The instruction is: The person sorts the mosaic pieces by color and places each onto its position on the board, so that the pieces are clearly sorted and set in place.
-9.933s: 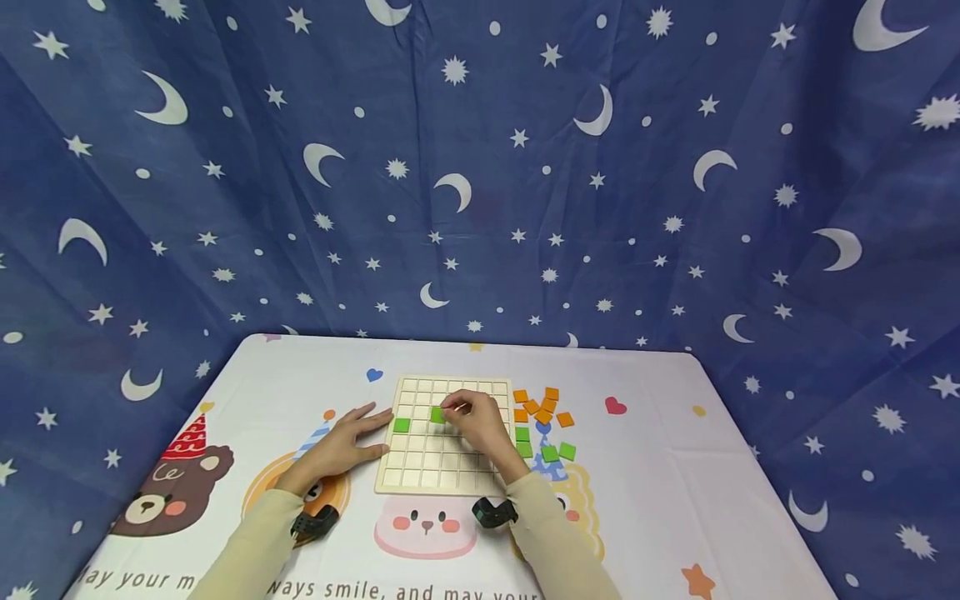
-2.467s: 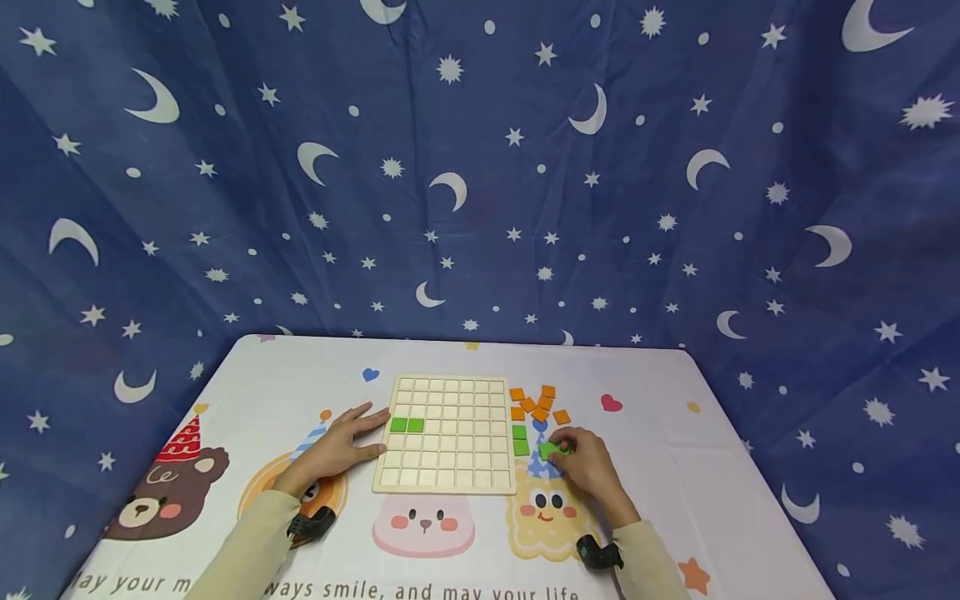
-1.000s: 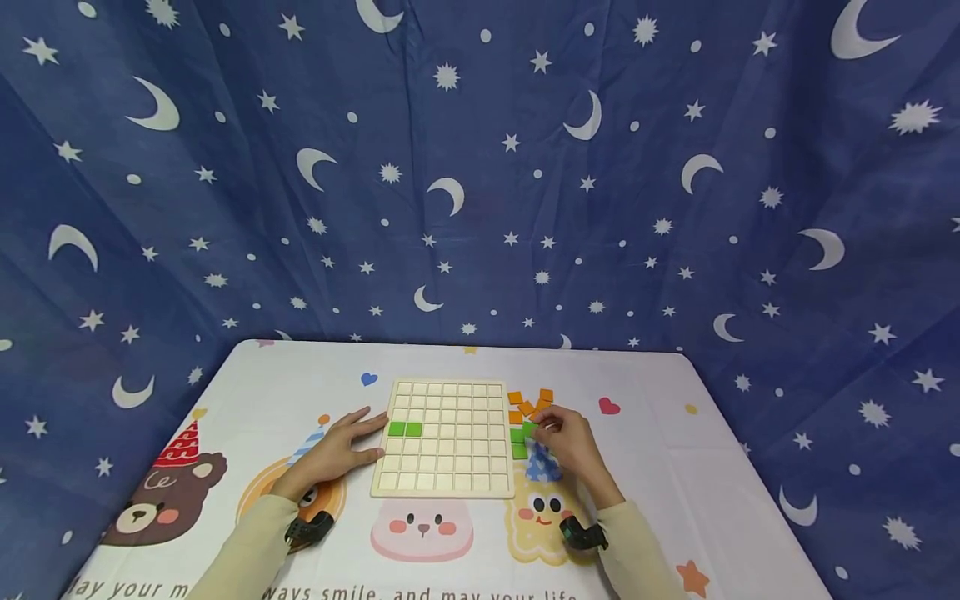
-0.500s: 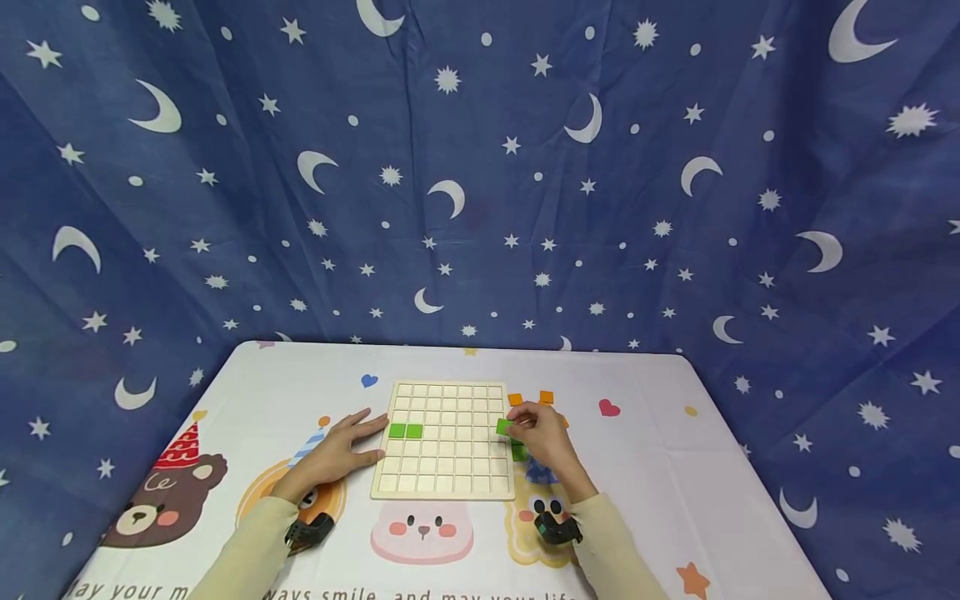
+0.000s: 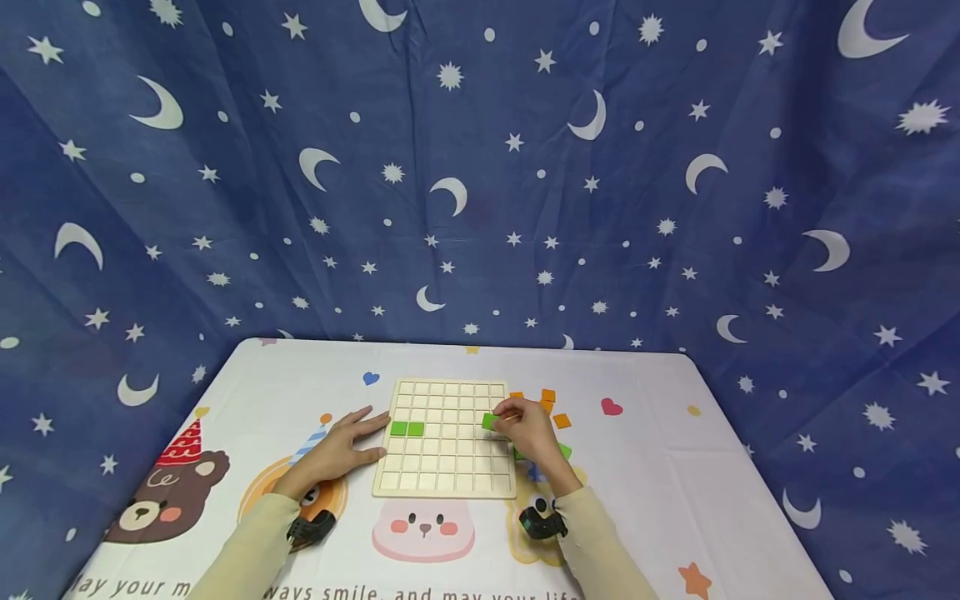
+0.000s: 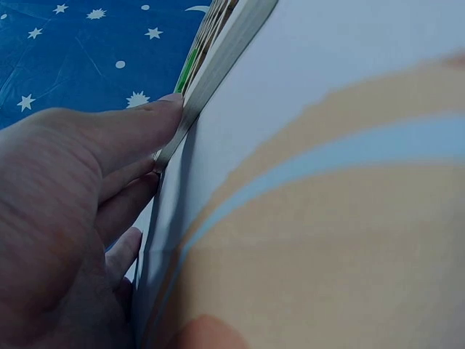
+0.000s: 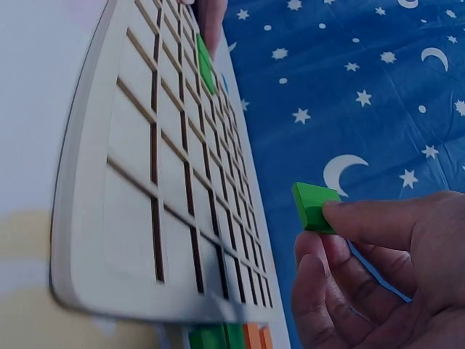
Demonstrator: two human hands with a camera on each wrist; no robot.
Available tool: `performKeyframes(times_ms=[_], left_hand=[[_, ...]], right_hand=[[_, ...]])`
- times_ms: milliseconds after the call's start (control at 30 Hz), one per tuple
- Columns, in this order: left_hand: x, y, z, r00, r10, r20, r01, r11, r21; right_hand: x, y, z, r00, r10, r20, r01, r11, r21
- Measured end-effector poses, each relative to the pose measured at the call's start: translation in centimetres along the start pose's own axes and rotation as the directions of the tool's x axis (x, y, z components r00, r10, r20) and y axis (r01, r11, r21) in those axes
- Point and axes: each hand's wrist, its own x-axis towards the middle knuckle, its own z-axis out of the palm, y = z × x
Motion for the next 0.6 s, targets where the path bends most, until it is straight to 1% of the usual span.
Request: performKeyframes(times_ms=[267,467,600], left_hand=[[0.1,0.0,-0.1,1.000,-0.006,0.005,0.006,1.000,0.008],[0.0,0.2,-0.1,1.000,-0.001,-0.015,0.001,1.000,-0.002],[-0.1,0.2,-0.1,1.000,0.005,-0.012,-0.005,1.000,-0.011]], right_hand=[[0.2,-0.7,1.8,0.999,-0.015,0.044,0.013,0.999,0.030],[0.6,-1.2,3.3,0.997,-0.012,0.074,0.006,0.997,0.080],[0.8,-1.2,4.2,0.995,-0.035,0.093,0.027,0.995,0.093]])
